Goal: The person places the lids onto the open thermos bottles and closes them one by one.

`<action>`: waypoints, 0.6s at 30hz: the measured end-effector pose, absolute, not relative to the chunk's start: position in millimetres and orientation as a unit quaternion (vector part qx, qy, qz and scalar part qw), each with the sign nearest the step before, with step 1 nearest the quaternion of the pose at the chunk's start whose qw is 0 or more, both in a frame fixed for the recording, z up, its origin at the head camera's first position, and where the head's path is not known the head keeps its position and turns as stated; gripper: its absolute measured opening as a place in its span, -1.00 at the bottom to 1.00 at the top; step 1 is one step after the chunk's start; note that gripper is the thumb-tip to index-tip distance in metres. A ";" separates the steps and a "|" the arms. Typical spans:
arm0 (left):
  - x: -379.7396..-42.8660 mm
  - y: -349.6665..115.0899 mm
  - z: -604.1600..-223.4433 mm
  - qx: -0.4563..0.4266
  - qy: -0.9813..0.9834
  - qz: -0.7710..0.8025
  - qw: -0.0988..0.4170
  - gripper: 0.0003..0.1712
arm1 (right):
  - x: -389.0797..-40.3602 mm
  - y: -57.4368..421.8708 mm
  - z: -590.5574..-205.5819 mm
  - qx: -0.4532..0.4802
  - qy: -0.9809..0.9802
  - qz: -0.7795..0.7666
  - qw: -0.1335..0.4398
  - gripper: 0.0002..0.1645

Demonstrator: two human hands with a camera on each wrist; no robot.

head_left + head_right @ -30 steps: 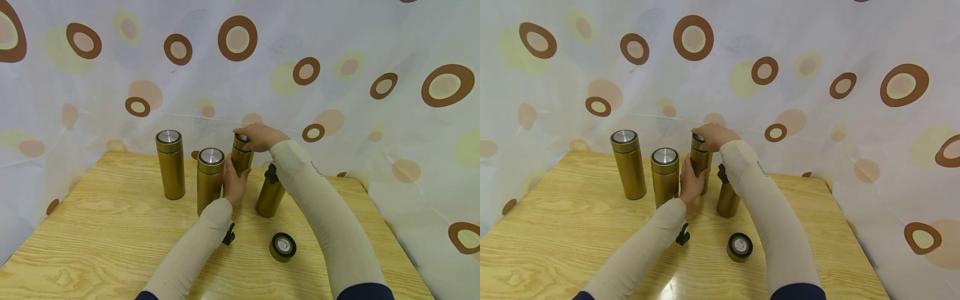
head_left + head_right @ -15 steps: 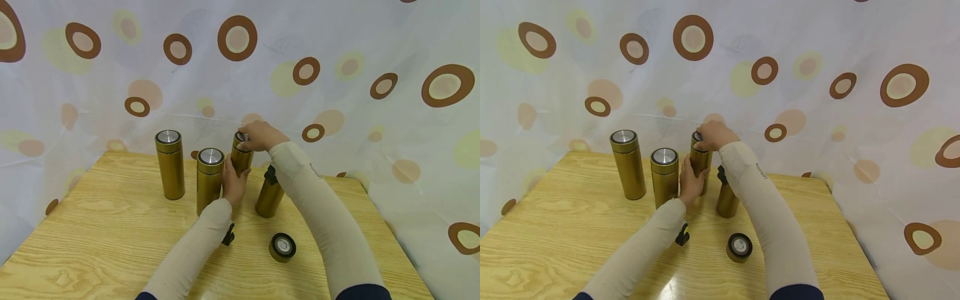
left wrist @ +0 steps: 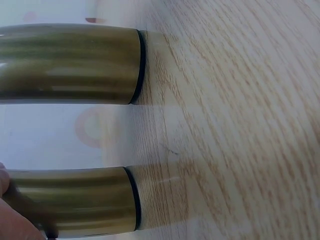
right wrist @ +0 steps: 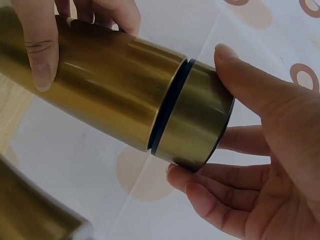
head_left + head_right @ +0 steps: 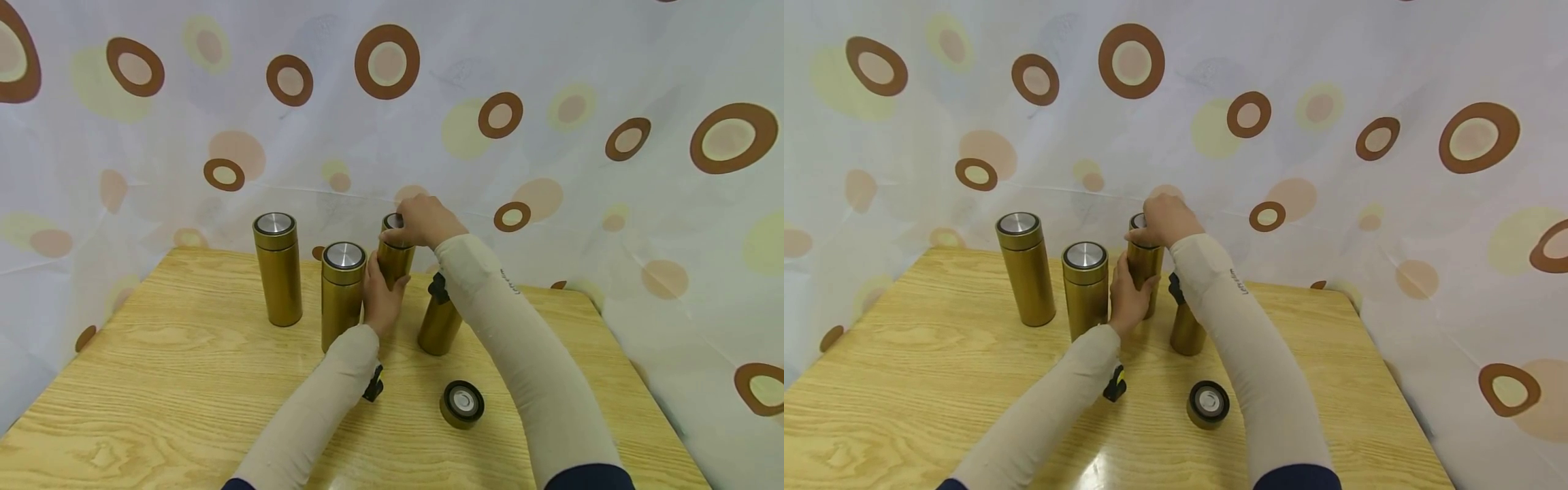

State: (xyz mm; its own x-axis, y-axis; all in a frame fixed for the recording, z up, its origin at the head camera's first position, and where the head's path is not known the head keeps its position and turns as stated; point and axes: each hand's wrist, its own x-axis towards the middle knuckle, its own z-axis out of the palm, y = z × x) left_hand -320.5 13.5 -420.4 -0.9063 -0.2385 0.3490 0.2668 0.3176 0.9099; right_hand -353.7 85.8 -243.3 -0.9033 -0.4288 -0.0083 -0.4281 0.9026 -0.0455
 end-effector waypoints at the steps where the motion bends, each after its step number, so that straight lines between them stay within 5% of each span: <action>1: -320.3 13.4 -420.3 -0.009 -0.783 -0.584 0.214 -0.17 | -353.8 85.7 -243.7 -0.217 0.976 -0.024 0.007 -0.50; 18: -322.3 13.9 -424.5 -0.014 -0.781 -0.583 0.225 -0.17 | -351.9 84.3 -253.4 -0.195 0.978 -0.043 -0.063 -0.39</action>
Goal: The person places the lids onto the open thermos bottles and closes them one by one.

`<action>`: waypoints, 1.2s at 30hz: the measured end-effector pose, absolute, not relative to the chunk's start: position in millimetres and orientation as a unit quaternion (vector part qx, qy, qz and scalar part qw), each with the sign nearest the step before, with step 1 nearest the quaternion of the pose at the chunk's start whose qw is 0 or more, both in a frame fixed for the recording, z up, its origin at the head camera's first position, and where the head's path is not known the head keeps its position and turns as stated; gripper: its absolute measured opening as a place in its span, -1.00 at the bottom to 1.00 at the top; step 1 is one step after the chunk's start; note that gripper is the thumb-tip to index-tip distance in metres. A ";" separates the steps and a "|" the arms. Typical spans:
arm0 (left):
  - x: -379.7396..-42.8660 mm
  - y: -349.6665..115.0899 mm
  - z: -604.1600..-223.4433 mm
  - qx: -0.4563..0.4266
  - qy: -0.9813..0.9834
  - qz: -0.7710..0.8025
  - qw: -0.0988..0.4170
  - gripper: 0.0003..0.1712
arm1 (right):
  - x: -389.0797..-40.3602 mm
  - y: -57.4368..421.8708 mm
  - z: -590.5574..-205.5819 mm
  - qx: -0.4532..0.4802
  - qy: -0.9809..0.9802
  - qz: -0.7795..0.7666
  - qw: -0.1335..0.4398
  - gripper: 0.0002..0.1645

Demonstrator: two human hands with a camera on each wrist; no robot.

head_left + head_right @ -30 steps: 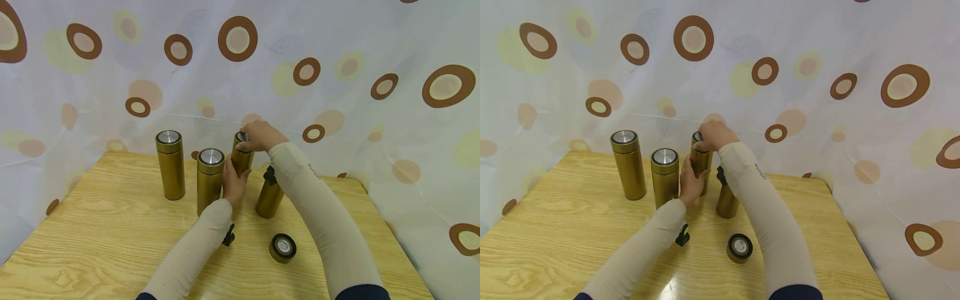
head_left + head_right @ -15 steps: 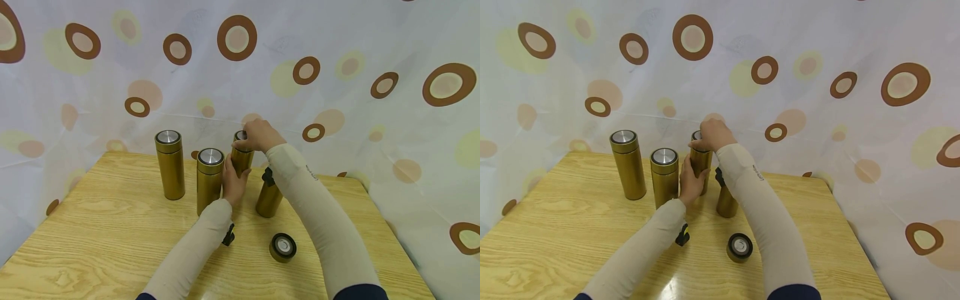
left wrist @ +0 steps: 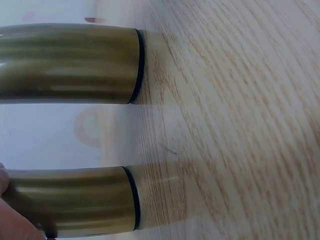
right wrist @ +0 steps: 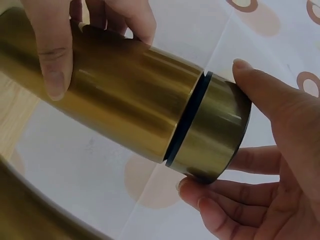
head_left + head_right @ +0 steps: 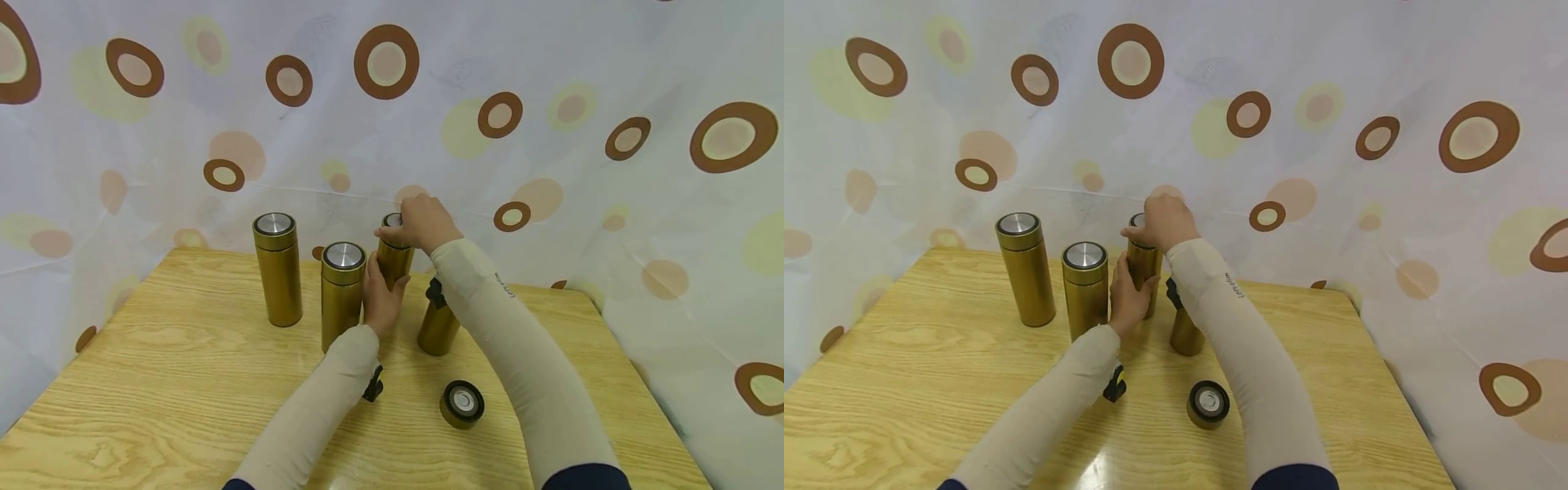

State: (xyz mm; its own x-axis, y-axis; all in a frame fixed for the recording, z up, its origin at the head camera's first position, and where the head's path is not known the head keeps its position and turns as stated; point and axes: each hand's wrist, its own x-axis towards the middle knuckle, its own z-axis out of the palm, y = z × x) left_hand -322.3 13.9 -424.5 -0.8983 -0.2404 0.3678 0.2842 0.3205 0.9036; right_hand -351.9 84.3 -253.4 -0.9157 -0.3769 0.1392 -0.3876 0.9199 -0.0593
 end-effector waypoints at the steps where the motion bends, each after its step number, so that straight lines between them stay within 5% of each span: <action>1: -322.4 13.8 -424.6 -0.015 -0.781 -0.582 0.225 -0.17 | -351.4 84.0 -254.0 0.191 -0.979 0.043 0.063 -0.39; 7: -323.4 13.7 -425.2 -0.018 -0.783 -0.581 0.222 -0.17 | -348.0 82.5 -254.2 0.168 -0.984 0.025 0.048 -0.37; 19: -321.4 14.6 -422.6 -0.009 -0.779 -0.590 0.214 -0.17 | -360.2 104.5 -242.0 0.306 -0.943 0.046 -0.124 -0.06; 36: -319.9 15.0 -420.6 -0.007 -0.777 -0.591 0.217 -0.14 | -356.9 97.3 -234.2 0.359 -0.928 -0.005 -0.097 -0.28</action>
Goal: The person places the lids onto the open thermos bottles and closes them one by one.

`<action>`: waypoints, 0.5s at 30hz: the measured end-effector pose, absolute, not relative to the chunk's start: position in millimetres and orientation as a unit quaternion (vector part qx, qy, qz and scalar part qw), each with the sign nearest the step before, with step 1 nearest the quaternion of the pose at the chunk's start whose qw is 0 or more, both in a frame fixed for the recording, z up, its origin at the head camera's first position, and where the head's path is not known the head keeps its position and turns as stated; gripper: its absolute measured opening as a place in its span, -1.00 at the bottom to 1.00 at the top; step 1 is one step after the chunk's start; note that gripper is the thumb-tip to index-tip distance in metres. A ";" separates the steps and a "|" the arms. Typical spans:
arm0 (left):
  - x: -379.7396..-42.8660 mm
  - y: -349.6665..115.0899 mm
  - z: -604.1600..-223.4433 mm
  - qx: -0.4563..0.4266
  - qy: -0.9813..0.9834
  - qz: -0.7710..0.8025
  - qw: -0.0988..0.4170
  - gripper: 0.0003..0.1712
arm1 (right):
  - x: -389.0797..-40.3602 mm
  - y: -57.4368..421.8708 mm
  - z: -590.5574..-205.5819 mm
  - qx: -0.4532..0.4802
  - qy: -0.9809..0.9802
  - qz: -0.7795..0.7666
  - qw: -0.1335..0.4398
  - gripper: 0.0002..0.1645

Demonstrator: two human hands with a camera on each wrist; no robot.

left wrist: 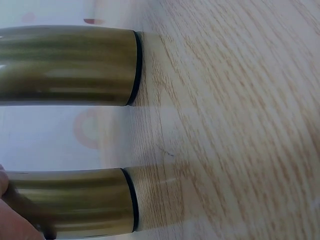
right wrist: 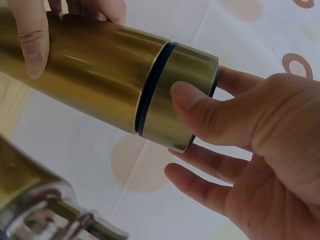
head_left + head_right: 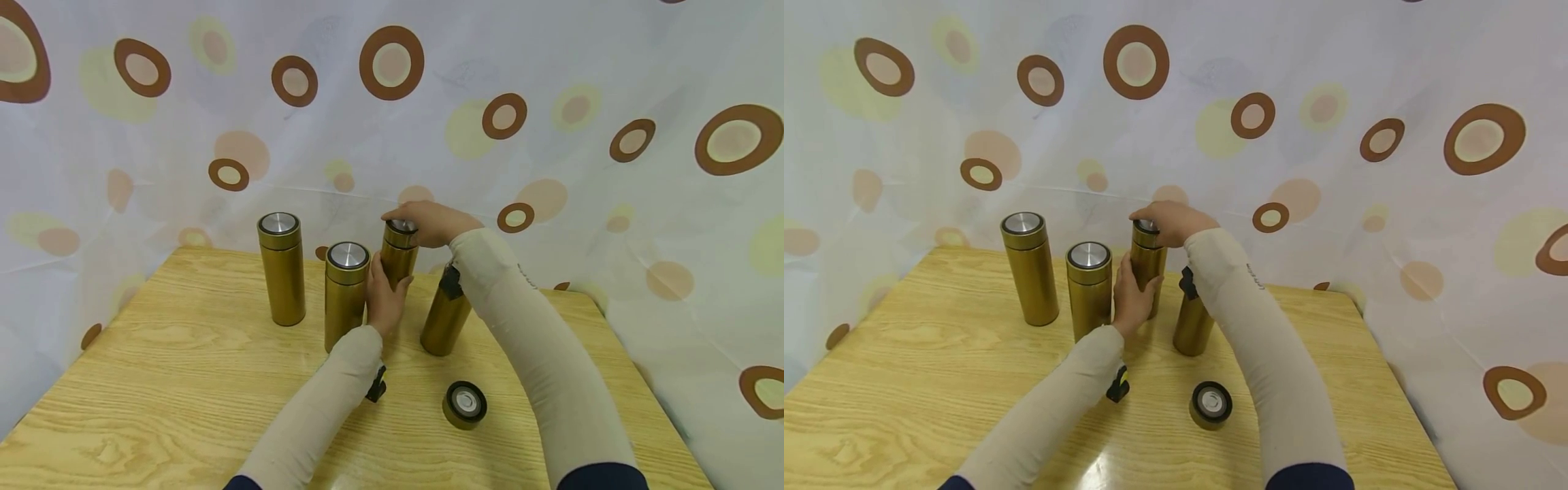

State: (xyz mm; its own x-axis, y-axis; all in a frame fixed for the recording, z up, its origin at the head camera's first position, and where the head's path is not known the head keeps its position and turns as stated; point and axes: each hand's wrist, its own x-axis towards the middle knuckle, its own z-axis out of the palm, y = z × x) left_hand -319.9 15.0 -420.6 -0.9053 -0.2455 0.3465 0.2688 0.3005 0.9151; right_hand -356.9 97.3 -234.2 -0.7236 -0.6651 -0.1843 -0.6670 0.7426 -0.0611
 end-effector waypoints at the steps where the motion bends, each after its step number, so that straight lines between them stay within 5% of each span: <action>1: -319.8 14.9 -420.6 -0.007 -0.777 -0.591 0.217 -0.14 | -356.9 97.0 -234.5 -0.356 0.930 0.007 0.096 -0.29; 15: -318.7 13.8 -421.4 -0.016 -0.777 -0.588 0.224 -0.17 | -350.3 91.2 -231.6 -0.285 0.953 0.038 0.099 -0.31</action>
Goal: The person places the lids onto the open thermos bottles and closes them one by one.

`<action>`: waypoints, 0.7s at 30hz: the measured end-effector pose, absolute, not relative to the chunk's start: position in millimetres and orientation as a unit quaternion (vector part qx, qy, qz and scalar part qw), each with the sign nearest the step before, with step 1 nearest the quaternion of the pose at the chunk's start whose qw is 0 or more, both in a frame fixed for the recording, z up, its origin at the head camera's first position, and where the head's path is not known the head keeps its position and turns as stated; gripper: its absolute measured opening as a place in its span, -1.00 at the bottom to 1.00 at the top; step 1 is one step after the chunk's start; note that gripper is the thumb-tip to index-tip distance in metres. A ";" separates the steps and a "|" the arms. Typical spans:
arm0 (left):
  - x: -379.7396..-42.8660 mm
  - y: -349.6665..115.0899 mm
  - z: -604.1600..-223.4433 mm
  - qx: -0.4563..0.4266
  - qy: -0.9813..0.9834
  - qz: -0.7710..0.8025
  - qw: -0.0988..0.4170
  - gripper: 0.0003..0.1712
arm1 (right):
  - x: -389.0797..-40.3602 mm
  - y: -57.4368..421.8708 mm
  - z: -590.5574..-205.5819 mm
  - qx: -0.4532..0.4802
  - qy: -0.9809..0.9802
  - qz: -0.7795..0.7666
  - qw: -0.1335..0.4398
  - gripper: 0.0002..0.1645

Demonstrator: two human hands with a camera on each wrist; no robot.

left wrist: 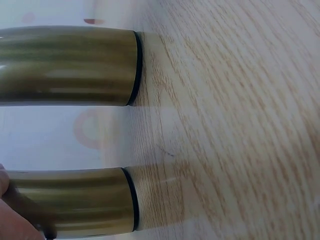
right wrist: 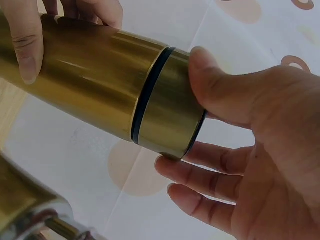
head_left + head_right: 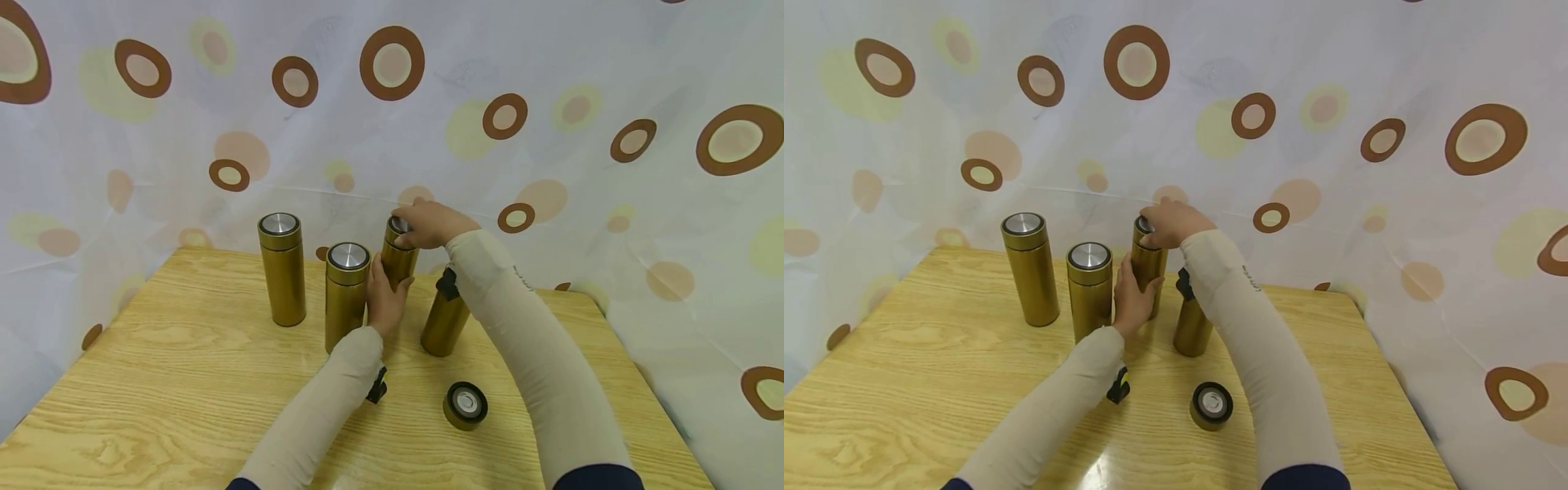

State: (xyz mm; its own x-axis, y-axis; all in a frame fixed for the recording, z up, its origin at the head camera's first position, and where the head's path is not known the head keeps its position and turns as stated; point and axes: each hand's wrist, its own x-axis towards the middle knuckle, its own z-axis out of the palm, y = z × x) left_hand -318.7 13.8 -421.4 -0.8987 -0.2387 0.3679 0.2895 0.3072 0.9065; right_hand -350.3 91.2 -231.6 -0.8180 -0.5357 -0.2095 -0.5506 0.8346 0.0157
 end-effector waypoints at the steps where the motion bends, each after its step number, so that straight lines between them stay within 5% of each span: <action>1: -318.6 13.9 -421.2 -0.017 -0.777 -0.587 0.225 -0.18 | -350.2 91.1 -231.6 -0.280 0.954 0.035 0.098 -0.34; 21: -319.7 13.8 -422.6 -0.020 -0.778 -0.588 0.221 -0.18 | -351.8 79.5 -244.7 -0.178 0.984 0.017 -0.002 -0.37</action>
